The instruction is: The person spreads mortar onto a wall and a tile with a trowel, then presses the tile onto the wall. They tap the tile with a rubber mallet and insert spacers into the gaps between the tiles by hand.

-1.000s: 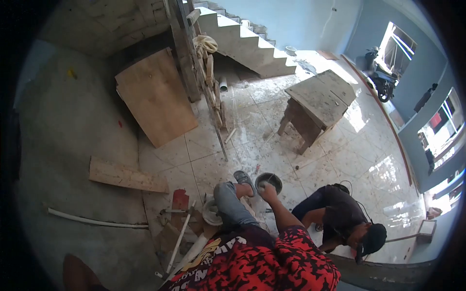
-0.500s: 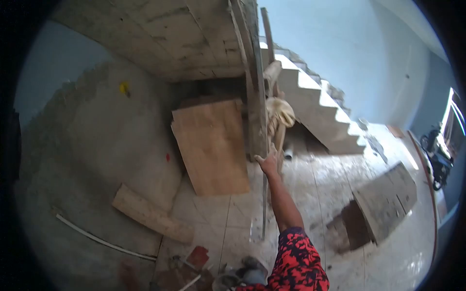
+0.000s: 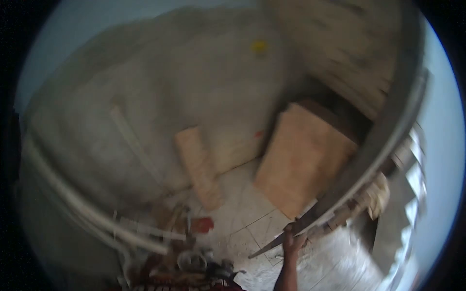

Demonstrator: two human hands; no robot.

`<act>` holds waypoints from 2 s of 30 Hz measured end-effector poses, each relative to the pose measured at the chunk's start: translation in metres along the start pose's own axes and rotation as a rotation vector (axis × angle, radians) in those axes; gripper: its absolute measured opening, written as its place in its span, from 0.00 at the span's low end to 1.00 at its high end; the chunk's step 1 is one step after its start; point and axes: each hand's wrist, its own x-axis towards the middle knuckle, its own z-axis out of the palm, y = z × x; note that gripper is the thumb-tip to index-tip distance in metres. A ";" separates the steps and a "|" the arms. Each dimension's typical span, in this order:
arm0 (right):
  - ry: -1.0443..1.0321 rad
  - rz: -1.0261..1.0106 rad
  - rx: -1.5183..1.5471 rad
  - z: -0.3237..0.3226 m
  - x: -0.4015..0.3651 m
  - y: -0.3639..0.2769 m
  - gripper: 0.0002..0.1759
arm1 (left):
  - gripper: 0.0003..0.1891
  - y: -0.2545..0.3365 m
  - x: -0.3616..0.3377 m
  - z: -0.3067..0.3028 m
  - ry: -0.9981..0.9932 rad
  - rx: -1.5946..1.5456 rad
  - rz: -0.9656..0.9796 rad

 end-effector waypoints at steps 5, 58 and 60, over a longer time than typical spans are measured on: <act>-0.708 -0.447 0.077 0.102 -0.025 0.007 0.15 | 0.21 -0.051 0.010 0.071 0.032 0.223 0.223; -2.436 -1.191 -0.383 0.585 -0.890 -0.213 0.36 | 0.18 -0.464 -0.484 -0.134 1.664 -1.302 -1.146; -2.437 -1.261 -0.321 0.588 -0.904 -0.218 0.36 | 0.17 -0.447 -0.496 -0.157 1.883 -1.278 -1.093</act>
